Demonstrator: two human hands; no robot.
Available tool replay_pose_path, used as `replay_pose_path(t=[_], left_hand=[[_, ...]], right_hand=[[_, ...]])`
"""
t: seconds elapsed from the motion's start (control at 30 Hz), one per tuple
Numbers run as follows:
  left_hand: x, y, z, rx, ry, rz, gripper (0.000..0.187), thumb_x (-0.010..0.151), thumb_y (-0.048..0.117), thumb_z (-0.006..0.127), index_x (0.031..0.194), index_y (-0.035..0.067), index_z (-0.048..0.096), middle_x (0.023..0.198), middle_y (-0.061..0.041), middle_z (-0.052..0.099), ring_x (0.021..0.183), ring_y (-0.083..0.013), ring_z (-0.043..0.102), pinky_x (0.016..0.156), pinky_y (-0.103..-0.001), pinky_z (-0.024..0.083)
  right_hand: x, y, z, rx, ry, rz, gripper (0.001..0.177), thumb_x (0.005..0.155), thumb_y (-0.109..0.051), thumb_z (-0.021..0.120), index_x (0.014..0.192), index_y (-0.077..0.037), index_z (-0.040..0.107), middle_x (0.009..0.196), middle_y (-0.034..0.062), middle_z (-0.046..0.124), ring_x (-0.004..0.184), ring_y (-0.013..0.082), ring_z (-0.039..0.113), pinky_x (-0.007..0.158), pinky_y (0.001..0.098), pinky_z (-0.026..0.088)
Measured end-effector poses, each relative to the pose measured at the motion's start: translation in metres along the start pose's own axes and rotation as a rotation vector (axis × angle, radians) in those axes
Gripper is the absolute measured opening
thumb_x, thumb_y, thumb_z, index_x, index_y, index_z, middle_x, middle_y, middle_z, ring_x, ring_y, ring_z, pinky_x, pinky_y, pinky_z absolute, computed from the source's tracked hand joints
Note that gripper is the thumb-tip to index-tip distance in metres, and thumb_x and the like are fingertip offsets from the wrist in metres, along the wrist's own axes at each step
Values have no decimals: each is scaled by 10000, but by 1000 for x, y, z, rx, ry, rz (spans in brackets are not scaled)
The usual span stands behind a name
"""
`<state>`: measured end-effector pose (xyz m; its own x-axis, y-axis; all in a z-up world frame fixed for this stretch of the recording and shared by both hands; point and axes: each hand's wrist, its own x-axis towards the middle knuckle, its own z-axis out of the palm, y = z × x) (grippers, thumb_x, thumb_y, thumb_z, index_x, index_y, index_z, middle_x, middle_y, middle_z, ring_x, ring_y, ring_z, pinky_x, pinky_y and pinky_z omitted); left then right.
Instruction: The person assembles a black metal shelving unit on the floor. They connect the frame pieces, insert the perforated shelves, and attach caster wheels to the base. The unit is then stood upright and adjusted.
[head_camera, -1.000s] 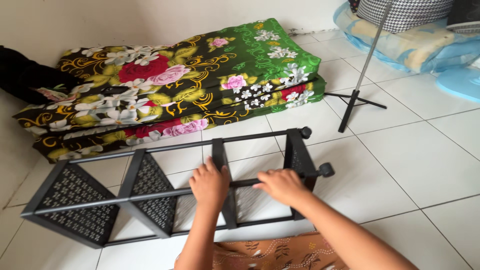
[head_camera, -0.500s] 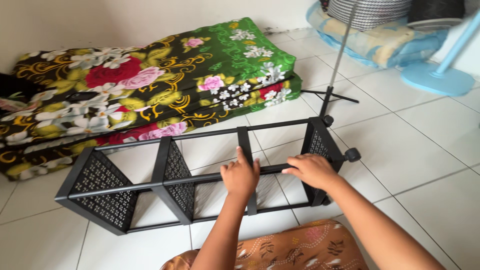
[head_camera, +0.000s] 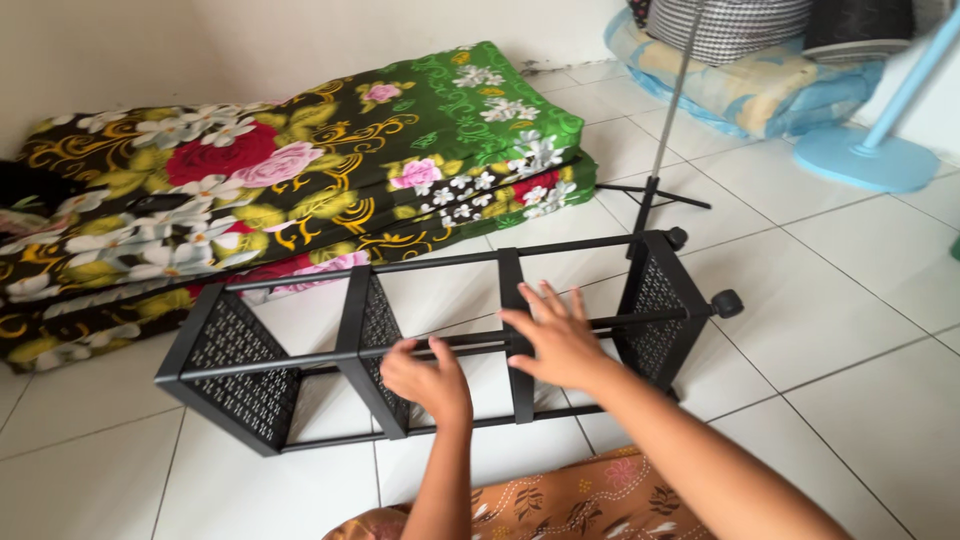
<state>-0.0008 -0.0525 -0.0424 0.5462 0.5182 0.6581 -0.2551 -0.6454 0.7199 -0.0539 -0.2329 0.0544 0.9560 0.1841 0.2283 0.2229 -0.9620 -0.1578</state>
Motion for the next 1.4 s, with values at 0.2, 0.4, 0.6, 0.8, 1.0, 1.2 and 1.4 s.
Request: replay_pose_path(t=[0.2,0.4,0.6,0.8,1.0,1.2,1.4], left_hand=[[-29,-51,32,-880,-367,-754,376,1005,205,568,1332,96,417,1034,-90,639,863,-169,576,722,-316,463],[-6,-30,32,-975,-549,-702,511,1004,153,582,1429,-29,365,1225,-78,716,1008,-130,652,786,-263,506],[24,1,14,-912,-542,-666,572,1002,117,599,1488,-41,343,1264,-132,721,1024,-159,584,853,-275,460],[74,32,6,-974,-487,-381,608,1010,63,571,1543,-8,288,1265,-131,711,1172,-172,642,1019,-292,465],[122,83,-18,-684,-515,-37,677,972,57,572,1581,109,283,1196,-112,718,1085,-242,677,918,-354,538],[112,83,-20,-185,-608,334,455,955,251,668,1396,181,578,1061,-138,754,983,-360,650,880,-479,511],[74,61,-5,-31,-739,306,378,939,469,709,1227,227,732,933,-145,697,904,-339,664,813,-460,521]], right_hand=[[34,-27,45,-85,-25,60,381,881,-243,748,1233,-247,605,1678,191,161,1529,522,72,1081,781,227],[44,-16,34,-117,-214,28,536,780,13,720,1231,-209,534,1682,219,74,1503,563,39,1003,748,379],[61,-10,21,-48,-170,-48,465,802,88,665,1164,-175,540,1677,196,177,1492,591,114,974,614,507],[80,-17,-10,79,8,-201,522,663,1,852,1065,-129,546,1586,237,292,1528,537,173,1197,616,304],[89,-25,-35,393,254,-115,658,574,-12,929,1111,-105,559,1581,384,167,1437,554,219,1121,507,376],[82,-11,-39,520,363,-41,503,608,-79,913,982,-89,576,1604,334,299,1427,441,428,1048,428,478],[70,7,-44,524,410,-1,491,604,-105,927,966,-95,596,1603,312,315,1451,404,405,1042,428,468]])
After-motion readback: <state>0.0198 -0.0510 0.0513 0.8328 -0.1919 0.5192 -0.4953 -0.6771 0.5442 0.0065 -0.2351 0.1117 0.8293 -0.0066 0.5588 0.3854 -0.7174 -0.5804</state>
